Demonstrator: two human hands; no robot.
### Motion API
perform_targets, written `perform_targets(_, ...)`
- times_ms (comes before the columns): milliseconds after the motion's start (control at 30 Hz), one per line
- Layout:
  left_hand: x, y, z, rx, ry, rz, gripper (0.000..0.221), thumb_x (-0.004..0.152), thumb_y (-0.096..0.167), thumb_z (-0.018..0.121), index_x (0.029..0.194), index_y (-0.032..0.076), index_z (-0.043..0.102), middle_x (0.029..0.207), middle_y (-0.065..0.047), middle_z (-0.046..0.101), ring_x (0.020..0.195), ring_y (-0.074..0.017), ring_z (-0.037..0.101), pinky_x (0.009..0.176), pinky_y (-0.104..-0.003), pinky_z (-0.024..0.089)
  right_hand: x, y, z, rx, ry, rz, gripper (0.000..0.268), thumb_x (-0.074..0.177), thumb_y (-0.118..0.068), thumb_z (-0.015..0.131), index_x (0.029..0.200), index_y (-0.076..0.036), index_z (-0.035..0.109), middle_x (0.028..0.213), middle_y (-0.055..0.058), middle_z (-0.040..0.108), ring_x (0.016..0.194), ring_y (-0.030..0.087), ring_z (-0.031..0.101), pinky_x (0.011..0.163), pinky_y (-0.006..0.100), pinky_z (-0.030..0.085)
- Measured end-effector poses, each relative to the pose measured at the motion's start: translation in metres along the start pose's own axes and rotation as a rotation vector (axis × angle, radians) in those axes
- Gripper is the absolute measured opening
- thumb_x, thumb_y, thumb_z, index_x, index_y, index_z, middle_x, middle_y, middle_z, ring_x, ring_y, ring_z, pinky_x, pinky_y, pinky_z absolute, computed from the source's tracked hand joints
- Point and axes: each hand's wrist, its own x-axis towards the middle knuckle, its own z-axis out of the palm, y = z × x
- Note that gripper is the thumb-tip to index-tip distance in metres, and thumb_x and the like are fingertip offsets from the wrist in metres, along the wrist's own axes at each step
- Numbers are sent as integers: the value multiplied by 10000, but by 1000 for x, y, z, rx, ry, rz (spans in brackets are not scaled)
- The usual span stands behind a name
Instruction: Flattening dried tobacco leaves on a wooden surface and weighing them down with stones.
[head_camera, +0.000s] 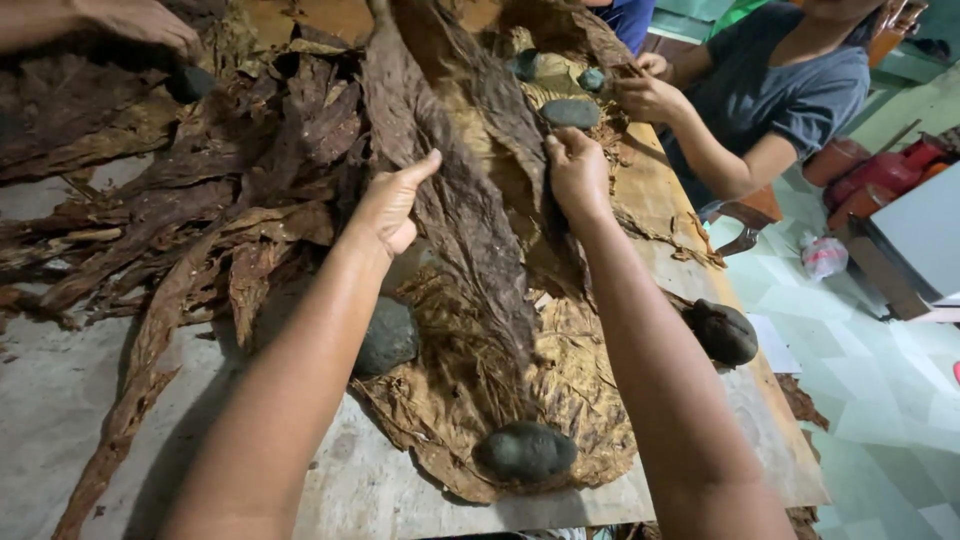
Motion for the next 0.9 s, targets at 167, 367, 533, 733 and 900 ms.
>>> perform_targets(167, 1, 3, 3, -120, 14, 41, 691, 738, 207, 909, 1266, -86, 572, 1271, -317, 576, 1174, -429, 601, 929, -589, 502, -12, 20, -10, -33, 38, 44, 176, 944, -297, 608, 1033, -209, 732, 972, 89, 733, 1022, 297, 676, 877, 432, 521)
perform_targets(367, -32, 26, 22, -80, 112, 88, 658, 823, 245, 792, 1325, -73, 510, 1316, -289, 552, 1243, -412, 544, 1002, -572, 458, 8, 73, -28, -71, 95, 38, 234, 957, -283, 602, 1124, -163, 714, 1021, 143, 724, 1053, 339, 659, 905, 465, 504)
perform_targets(533, -11, 57, -2, 16, 140, 7, 472, 738, 304, 739, 1100, 105, 513, 1201, -125, 676, 1131, -255, 662, 934, -435, 552, 11, 96, -55, -131, 149, -214, 256, 964, -269, 584, 1053, -61, 704, 995, 123, 733, 941, 248, 673, 809, 383, 482)
perform_targets(733, -22, 123, -35, 337, -116, 300, 225, 864, 229, 669, 1088, 228, 681, 1119, 38, 751, 1055, -143, 721, 907, -339, 570, -8, 81, -91, -112, 140, -242, 96, 983, -157, 588, 996, -115, 673, 1039, 35, 714, 940, 181, 648, 779, 338, 468)
perform_targets(900, -38, 166, -70, 937, -70, 495, 299, 953, 183, 650, 1241, 168, 572, 1228, -12, 665, 1101, -156, 646, 938, -339, 498, -15, 73, -121, -70, 305, -476, 80, 1057, -95, 585, 1012, -81, 649, 869, 66, 639, 775, 174, 563, 671, 346, 445)
